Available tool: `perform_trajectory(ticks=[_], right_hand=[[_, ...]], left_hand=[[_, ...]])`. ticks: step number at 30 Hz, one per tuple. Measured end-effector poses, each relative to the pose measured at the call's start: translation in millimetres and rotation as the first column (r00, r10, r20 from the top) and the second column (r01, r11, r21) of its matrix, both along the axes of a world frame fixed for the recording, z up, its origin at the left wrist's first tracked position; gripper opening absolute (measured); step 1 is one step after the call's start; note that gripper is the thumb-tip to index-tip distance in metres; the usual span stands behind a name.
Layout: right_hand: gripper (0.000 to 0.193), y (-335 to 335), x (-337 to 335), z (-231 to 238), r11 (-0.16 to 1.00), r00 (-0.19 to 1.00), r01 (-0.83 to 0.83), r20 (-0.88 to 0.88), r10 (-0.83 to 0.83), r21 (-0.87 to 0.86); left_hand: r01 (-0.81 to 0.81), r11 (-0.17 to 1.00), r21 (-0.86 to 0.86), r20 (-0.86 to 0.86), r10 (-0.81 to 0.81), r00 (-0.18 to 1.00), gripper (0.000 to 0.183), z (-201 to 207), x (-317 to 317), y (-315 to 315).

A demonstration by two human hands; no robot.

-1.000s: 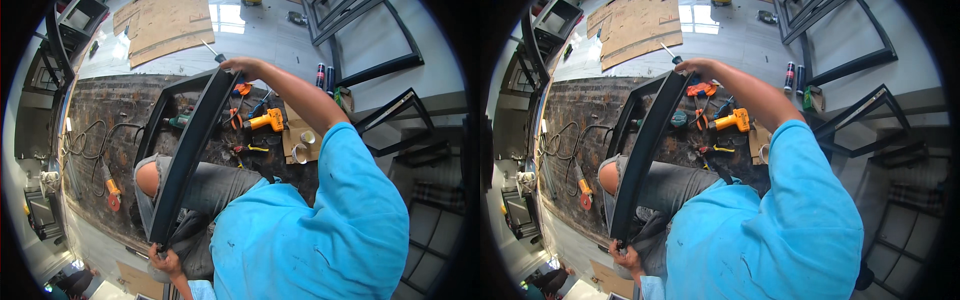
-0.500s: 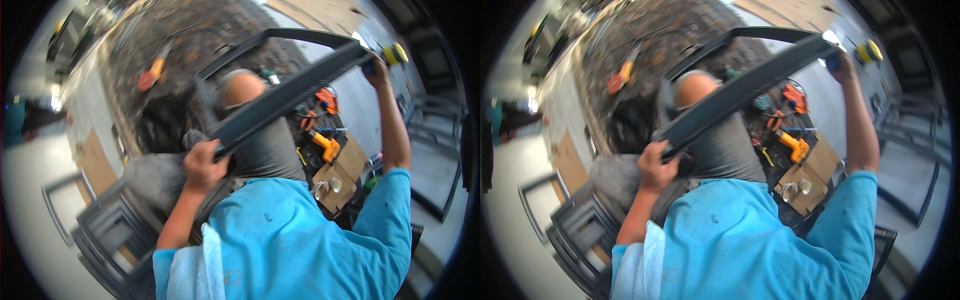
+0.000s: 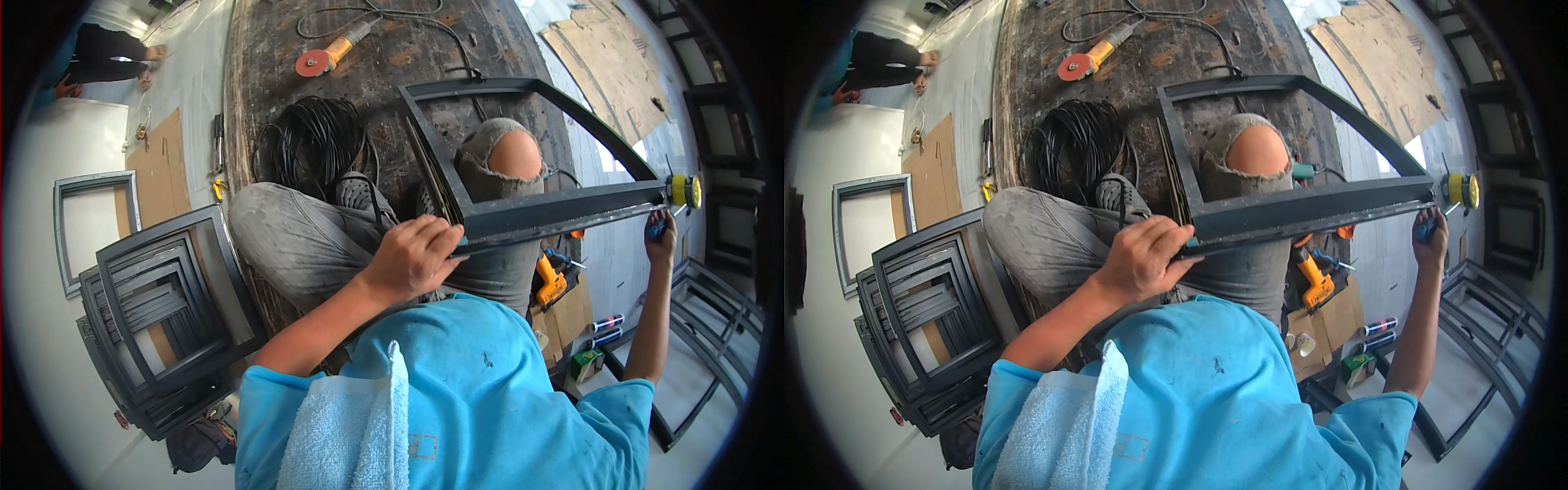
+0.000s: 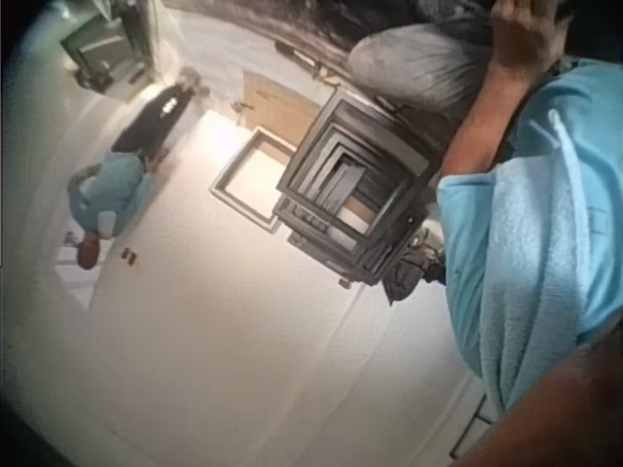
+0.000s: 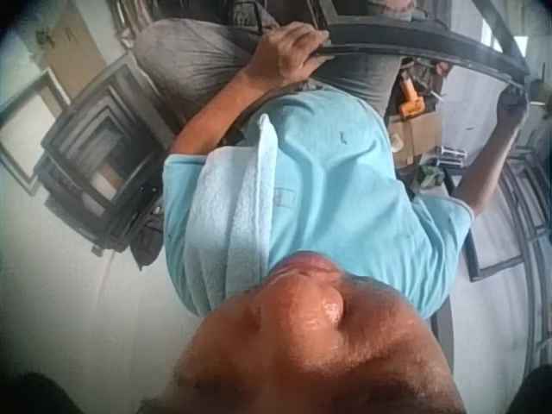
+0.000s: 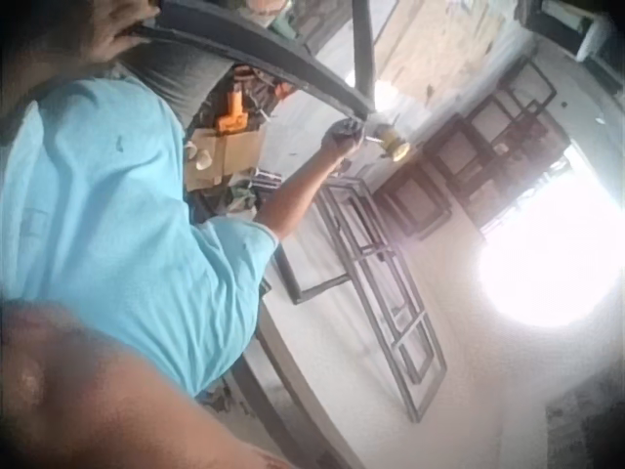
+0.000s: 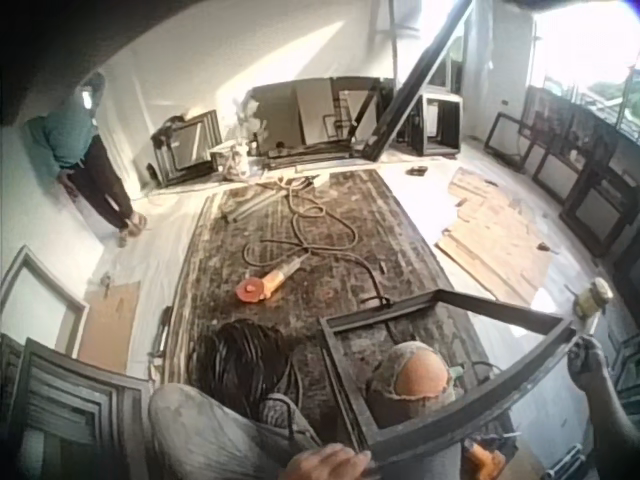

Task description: Inserting a rubber seal strip into a metal frame and trimming it using tools.

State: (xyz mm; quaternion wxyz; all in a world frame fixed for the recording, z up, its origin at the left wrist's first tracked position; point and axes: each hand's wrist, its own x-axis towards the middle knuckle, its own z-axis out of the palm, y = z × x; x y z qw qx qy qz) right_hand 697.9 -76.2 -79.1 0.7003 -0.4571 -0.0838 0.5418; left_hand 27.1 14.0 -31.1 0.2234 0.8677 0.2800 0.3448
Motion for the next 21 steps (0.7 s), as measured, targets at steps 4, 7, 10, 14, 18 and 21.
perform_trajectory(ticks=[4, 7, 10, 14, 18, 21], right_hand=[[0.014, -0.6, -10.4, 23.1, 0.974, 0.979, 0.14, 0.17, -0.11, -0.177], [0.015, 1.2, -34.2, 44.9, 0.918, 0.913, 0.235, 0.397, -0.096, -0.32], [0.026, -14.3, -26.0, 65.3, 0.84, 0.645, 0.443, 0.762, -0.057, -0.312], [0.046, 31.6, -164.0, 156.9, 0.931, 0.539, 0.033, 0.791, 0.289, -0.363], [0.067, 30.0, -254.5, 225.7, 0.806, 0.161, -0.331, 0.812, 0.561, -0.491], [0.066, 38.5, -312.5, 246.7, 0.647, -0.246, -0.442, 0.777, 0.579, -0.622]], left_hand=[[0.014, 0.999, -0.029, 0.021, -0.013, 1.0, 0.05, 2.6, 0.1, -0.9], [0.026, 0.998, -0.059, 0.027, -0.024, 0.999, 0.047, 0.7, -1.6, -0.4], [0.007, 0.999, -0.053, 0.038, -0.005, 0.999, 0.044, 7.2, 1.4, 3.0], [-0.018, 0.999, -0.046, 0.018, 0.019, 1.0, 0.04, 24.0, -2.0, 1.3], [0.016, 1.0, 0.022, -0.029, -0.015, 0.999, 0.03, 25.5, 5.5, -0.9], [-0.027, 0.998, 0.055, -0.086, 0.032, 0.996, 0.027, 26.7, 12.3, -5.5]])
